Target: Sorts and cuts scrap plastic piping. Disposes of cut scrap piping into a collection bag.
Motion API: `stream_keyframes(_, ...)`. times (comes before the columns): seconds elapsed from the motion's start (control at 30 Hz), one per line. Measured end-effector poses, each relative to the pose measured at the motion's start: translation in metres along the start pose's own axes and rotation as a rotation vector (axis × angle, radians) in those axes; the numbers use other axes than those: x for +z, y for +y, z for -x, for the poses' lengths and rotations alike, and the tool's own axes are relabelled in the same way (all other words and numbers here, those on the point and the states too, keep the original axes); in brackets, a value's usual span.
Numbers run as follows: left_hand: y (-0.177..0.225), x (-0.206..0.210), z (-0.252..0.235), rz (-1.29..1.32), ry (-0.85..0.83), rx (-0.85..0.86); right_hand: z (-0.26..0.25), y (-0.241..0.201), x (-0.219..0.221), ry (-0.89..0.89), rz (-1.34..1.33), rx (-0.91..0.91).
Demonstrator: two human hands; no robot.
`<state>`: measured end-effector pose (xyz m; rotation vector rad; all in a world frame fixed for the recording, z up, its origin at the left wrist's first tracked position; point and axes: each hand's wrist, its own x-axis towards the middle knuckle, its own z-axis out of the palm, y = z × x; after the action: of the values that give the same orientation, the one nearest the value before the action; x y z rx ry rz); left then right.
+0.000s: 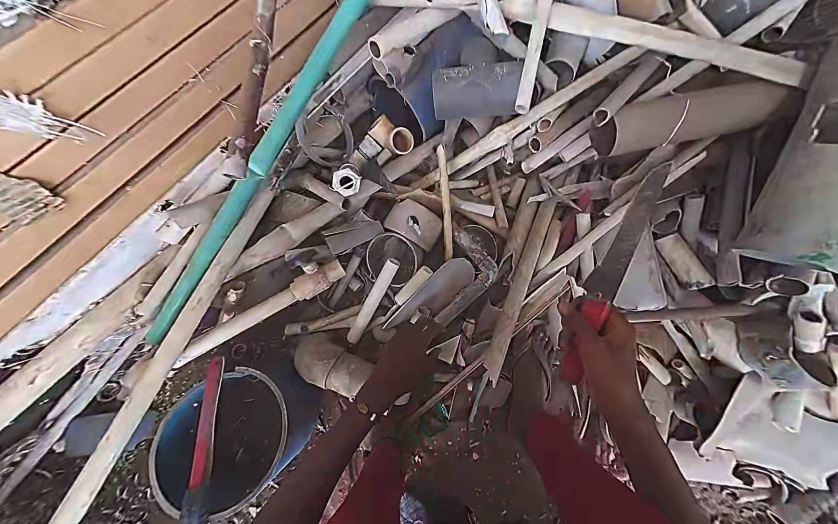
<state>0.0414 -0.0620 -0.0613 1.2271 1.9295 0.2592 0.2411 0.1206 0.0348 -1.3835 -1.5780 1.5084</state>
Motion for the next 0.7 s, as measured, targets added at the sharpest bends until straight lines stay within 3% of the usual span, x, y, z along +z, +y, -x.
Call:
stream_keyframes(0.17, -0.011, 0.029, -0.023, 0.038, 0.181, 0.009, -0.007, 0.061, 0.011, 0.036, 0.021, 0.144)
stream_keyframes(0.3, -0.028, 0.038, -0.014, 0.027, 0.675, 0.098, 0.002, 0.083, 0.004, -0.022, 0.091, 0.261)
stream_keyframes(0.37, -0.035, 0.029, -0.013, -0.033, 0.820, 0.023, 0.006, 0.094, 0.000, -0.041, 0.127, 0.257)
stream_keyframes(0.47, -0.046, 0.013, -0.014, -0.034, 0.654, -0.173, 0.012, 0.107, 0.001, -0.044, 0.154, 0.289)
stream_keyframes(0.53, -0.052, 0.005, -0.017, -0.019, 0.528, -0.205, 0.013, 0.108, 0.003, -0.040, 0.144, 0.324)
stream_keyframes(0.6, -0.051, 0.001, -0.016, -0.029, 0.512, -0.149, 0.012, 0.105, 0.005, -0.036, 0.169, 0.311)
stream_keyframes(0.7, -0.040, 0.007, -0.008, -0.113, 0.607, 0.083, 0.007, 0.102, 0.006, -0.044, 0.263, 0.213)
